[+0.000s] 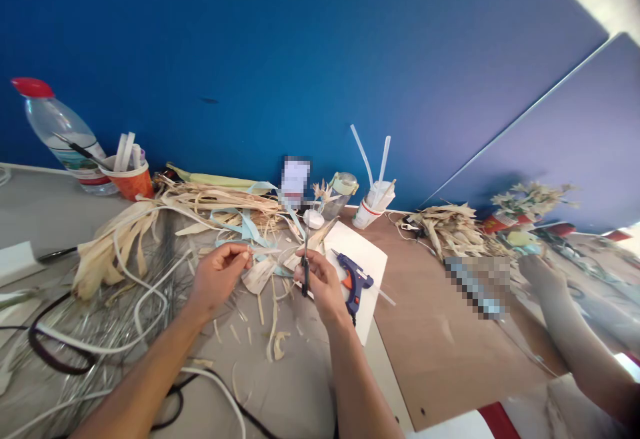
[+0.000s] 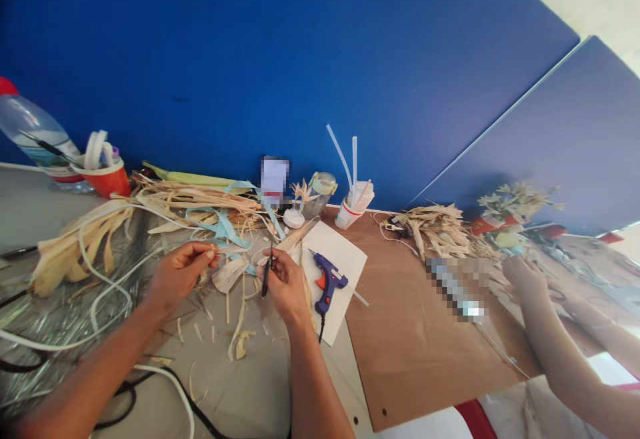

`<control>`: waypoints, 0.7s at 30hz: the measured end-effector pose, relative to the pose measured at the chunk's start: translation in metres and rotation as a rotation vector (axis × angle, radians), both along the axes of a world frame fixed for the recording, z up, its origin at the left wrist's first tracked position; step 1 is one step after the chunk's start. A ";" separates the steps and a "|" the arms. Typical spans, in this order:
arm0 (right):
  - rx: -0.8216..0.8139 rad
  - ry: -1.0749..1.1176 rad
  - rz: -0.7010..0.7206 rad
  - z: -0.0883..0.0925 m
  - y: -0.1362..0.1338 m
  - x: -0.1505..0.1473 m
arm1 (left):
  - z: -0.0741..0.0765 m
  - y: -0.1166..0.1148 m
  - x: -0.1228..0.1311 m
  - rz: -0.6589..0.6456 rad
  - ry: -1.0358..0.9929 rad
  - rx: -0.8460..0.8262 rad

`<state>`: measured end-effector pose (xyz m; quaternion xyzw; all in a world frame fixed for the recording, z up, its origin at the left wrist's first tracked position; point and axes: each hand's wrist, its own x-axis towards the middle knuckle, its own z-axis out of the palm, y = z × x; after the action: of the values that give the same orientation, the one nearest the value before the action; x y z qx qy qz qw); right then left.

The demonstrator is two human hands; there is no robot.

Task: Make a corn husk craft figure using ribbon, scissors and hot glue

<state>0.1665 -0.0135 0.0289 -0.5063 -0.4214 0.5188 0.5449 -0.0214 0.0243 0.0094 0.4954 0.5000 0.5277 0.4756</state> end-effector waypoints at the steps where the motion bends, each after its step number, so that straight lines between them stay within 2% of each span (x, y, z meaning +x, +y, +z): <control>1: 0.006 -0.039 0.029 0.001 -0.001 0.000 | 0.001 0.000 -0.001 0.010 0.010 0.002; 6: 0.038 -0.252 0.204 0.004 -0.005 0.001 | 0.002 0.003 -0.005 0.025 -0.015 0.012; 11: 0.019 -0.269 0.372 0.003 -0.007 0.007 | -0.001 0.009 -0.011 0.021 -0.010 -0.008; 21: 0.001 -0.365 0.416 -0.006 -0.007 0.013 | 0.004 0.008 -0.014 0.005 0.010 -0.025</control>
<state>0.1796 -0.0206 0.0229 -0.4937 -0.6079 0.5193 0.3421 -0.0357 0.0325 0.0130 0.4906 0.5102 0.5201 0.4781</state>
